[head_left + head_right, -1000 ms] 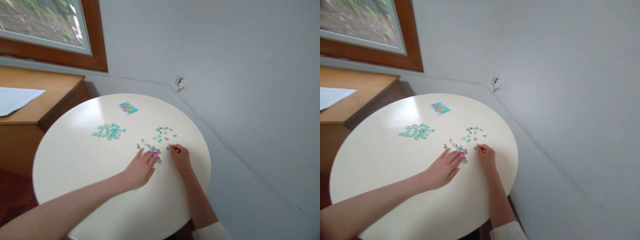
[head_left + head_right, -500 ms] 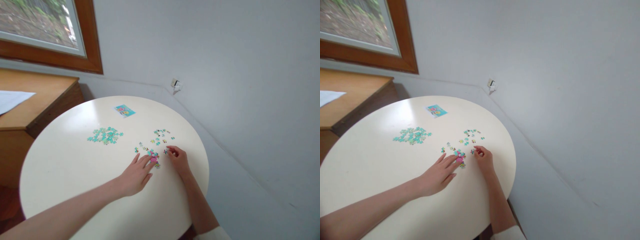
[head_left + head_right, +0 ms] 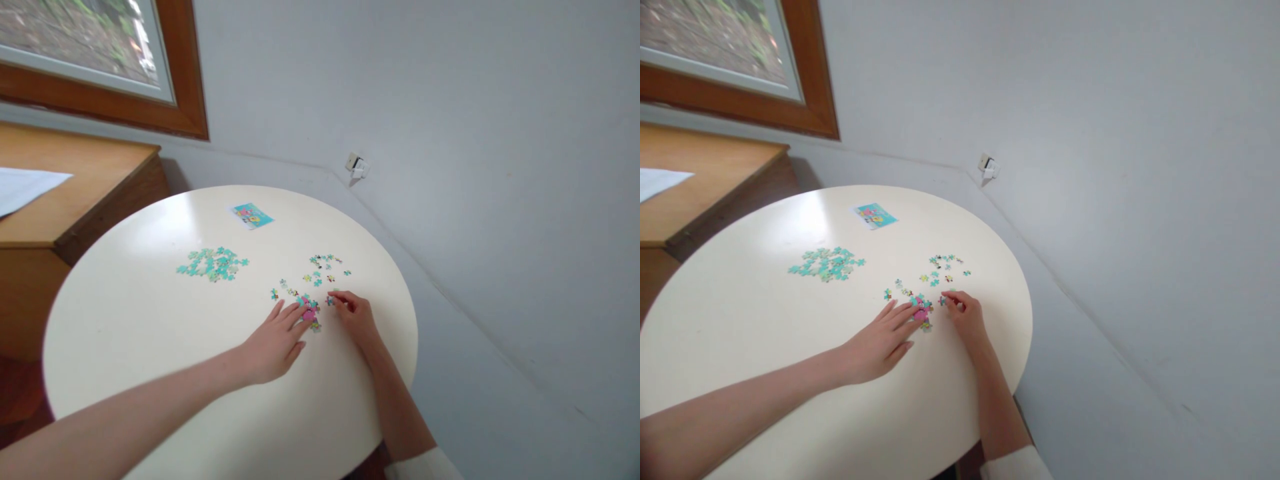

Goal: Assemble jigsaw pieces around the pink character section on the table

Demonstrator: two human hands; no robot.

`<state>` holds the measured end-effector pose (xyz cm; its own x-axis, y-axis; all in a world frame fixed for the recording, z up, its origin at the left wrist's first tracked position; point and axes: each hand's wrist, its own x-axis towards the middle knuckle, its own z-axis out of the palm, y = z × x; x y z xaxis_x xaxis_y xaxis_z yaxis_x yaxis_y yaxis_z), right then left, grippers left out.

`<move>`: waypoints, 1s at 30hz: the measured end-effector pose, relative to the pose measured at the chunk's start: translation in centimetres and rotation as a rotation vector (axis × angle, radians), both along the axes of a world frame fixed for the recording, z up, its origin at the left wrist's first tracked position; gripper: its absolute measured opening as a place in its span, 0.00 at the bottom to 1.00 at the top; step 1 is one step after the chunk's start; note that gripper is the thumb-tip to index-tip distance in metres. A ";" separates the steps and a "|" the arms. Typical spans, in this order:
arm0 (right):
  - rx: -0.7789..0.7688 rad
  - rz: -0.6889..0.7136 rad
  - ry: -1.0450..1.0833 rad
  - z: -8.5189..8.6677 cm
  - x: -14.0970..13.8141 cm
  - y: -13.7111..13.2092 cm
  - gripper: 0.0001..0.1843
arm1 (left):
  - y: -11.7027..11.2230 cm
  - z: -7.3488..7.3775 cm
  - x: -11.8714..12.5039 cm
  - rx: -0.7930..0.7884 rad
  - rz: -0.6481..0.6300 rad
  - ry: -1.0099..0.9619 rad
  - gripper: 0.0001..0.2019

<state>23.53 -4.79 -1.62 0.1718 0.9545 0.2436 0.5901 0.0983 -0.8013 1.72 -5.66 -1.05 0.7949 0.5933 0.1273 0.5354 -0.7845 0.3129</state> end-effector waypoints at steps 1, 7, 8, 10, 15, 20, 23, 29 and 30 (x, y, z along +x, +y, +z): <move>-0.002 0.001 0.002 0.0 0.0 0.0 0.15 | 0.0 -0.1 0.0 -0.003 -0.003 0.005 0.24; -0.025 0.008 0.077 0.0 -0.3 0.0 0.16 | 0.1 -0.3 0.0 -0.010 -0.021 -0.025 0.25; -0.031 0.015 0.096 0.0 -0.4 -0.1 0.15 | 0.1 -0.3 0.0 -0.012 -0.022 -0.023 0.25; -0.047 0.033 0.127 0.0 -0.6 -0.1 0.13 | 0.1 -0.2 0.0 -0.017 -0.018 -0.014 0.24; -0.104 0.041 0.143 0.3 -0.7 -0.3 0.13 | 0.2 -0.2 0.0 -0.031 -0.016 0.010 0.24; -0.134 0.059 0.151 0.6 -0.7 -0.5 0.12 | 0.2 -0.3 -0.1 -0.013 -0.031 -0.019 0.24; -0.148 0.084 0.149 0.8 -0.7 -0.6 0.11 | 0.2 -0.3 -0.2 -0.012 -0.031 -0.013 0.25; -0.178 0.141 0.174 0.8 -0.8 -0.7 0.10 | 0.2 0.0 -0.1 -0.025 -0.030 -0.003 0.25; -0.186 0.144 0.178 0.8 -0.8 -0.7 0.10 | 0.1 0.1 -0.1 -0.027 -0.028 -0.001 0.25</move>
